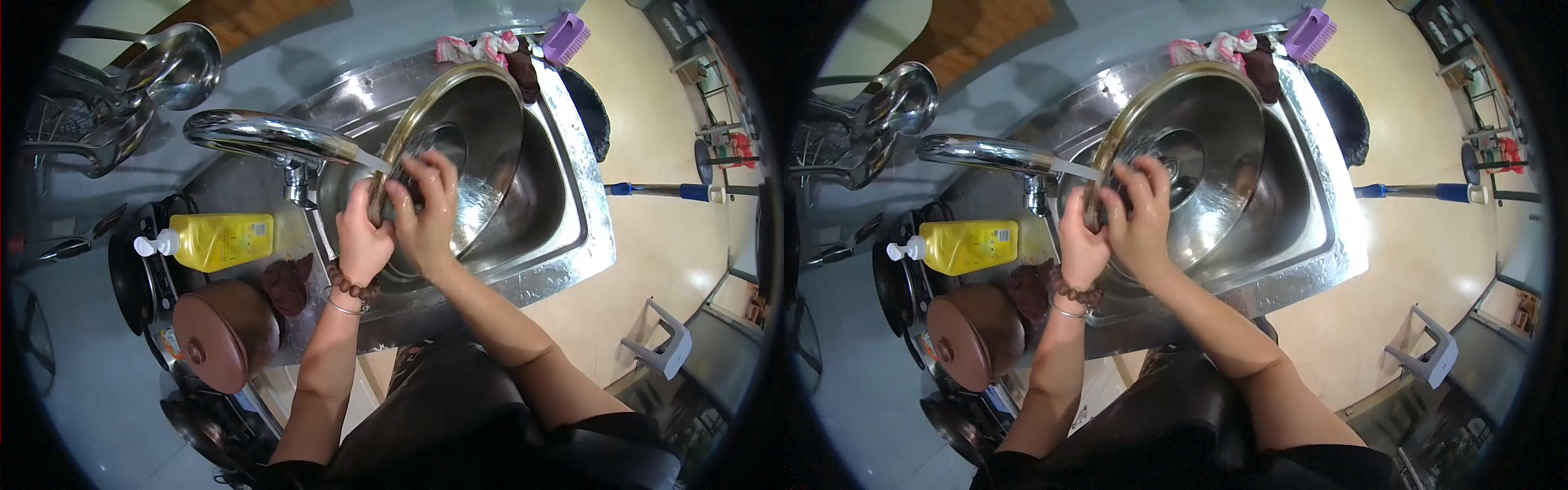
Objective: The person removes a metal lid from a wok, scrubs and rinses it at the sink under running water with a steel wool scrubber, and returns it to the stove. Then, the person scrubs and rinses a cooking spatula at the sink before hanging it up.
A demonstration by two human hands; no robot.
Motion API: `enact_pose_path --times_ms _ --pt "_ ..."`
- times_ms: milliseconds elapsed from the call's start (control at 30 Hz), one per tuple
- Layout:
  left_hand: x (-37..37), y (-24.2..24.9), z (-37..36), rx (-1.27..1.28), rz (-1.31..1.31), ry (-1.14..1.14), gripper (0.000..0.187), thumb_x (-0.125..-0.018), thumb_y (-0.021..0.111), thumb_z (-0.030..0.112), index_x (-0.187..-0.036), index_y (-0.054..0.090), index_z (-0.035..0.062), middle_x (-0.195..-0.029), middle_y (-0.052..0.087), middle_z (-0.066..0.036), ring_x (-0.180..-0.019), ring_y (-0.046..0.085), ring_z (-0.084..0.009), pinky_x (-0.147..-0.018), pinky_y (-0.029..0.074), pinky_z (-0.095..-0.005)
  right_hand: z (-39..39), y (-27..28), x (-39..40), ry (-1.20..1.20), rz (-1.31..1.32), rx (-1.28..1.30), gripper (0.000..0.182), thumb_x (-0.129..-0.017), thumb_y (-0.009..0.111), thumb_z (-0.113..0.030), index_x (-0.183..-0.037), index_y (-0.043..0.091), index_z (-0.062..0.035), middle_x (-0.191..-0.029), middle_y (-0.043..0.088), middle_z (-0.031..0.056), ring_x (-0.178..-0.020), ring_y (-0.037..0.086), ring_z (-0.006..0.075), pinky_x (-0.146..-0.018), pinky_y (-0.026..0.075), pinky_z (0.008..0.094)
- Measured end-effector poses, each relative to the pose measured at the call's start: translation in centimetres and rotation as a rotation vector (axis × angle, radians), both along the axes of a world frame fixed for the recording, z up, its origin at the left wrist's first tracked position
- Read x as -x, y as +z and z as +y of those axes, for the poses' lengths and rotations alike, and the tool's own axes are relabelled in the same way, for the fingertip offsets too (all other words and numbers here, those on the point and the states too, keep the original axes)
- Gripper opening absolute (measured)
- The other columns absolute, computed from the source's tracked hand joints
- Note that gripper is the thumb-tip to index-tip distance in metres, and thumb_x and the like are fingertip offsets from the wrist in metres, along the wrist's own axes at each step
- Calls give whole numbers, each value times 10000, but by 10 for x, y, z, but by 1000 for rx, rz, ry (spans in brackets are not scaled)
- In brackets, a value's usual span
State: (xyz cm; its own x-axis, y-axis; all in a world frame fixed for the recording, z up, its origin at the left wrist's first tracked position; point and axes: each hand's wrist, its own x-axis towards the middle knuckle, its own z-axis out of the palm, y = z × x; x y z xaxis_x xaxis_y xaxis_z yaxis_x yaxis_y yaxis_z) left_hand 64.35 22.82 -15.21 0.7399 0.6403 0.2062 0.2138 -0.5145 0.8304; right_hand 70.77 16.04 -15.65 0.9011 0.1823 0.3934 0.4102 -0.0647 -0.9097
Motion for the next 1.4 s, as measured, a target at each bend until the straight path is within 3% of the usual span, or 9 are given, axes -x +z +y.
enact_pose_path --times_ms 67,133,333,633,733,833,933,1133,1400 --pt "-4 2 1 -54 -33 -30 427 -692 532 -25 -1103 436 37 -734 589 -180 -601 595 -332 -508 445 -348 -10 -12 12 165 -36 87 211 -697 665 -52 -890 596 -3 -976 528 147 -854 537 277 -729 445 327" --pt "-5 9 0 27 139 -44 383 -746 572 20 -1107 443 8 -745 589 -88 -651 570 -158 -575 445 -286 -9 -18 12 146 -36 53 195 -658 683 -11 -837 607 -9 -948 541 133 -820 533 264 -691 445 318" --pt "14 -3 -20 143 107 -20 406 -794 564 59 -1157 389 5 -819 595 -134 -730 596 -173 -614 462 -281 -15 -6 15 119 -88 -25 173 -628 686 4 -779 608 -27 -870 554 104 -771 523 251 -644 424 319" --pt "26 -15 -13 12 140 75 488 -659 497 -61 -1123 365 9 -550 496 -133 -461 520 -292 -447 396 -330 27 2 -48 38 -252 1 154 -592 605 56 -686 605 -65 -737 577 96 -693 551 250 -607 441 326" --pt "21 -24 -5 -87 -63 -19 489 -668 498 -54 -1132 359 13 -555 504 -136 -483 531 -311 -452 397 -337 -1 -18 23 237 -250 41 119 -595 610 41 -650 593 -63 -740 585 96 -678 556 246 -592 441 320" --pt "26 -21 -9 17 141 12 476 -671 492 -53 -1127 366 5 -597 524 -155 -518 543 -333 -454 396 -341 6 -10 -8 115 -356 97 103 -590 614 34 -638 583 -52 -716 581 94 -648 556 245 -582 440 314" --pt "26 -13 -19 68 167 109 480 -669 479 -54 -1132 374 23 -589 517 -151 -498 548 -295 -454 408 -327 34 8 -82 11 -271 77 70 -666 664 -46 -676 601 -17 -791 596 116 -674 567 267 -579 438 323" --pt "25 -17 -11 95 41 35 457 -678 482 -45 -1118 377 22 -609 524 -131 -499 547 -247 -476 425 -303 -5 -12 16 214 -357 70 212 -633 611 19 -829 618 -60 -895 561 118 -774 526 307 -617 444 367" --pt "21 -16 -13 -5 98 69 445 -659 476 -64 -1091 413 20 -576 503 -129 -468 517 -260 -451 388 -316 9 -10 -34 180 -430 129 401 -591 618 27 -980 601 -67 -940 557 113 -777 500 311 -637 430 372"
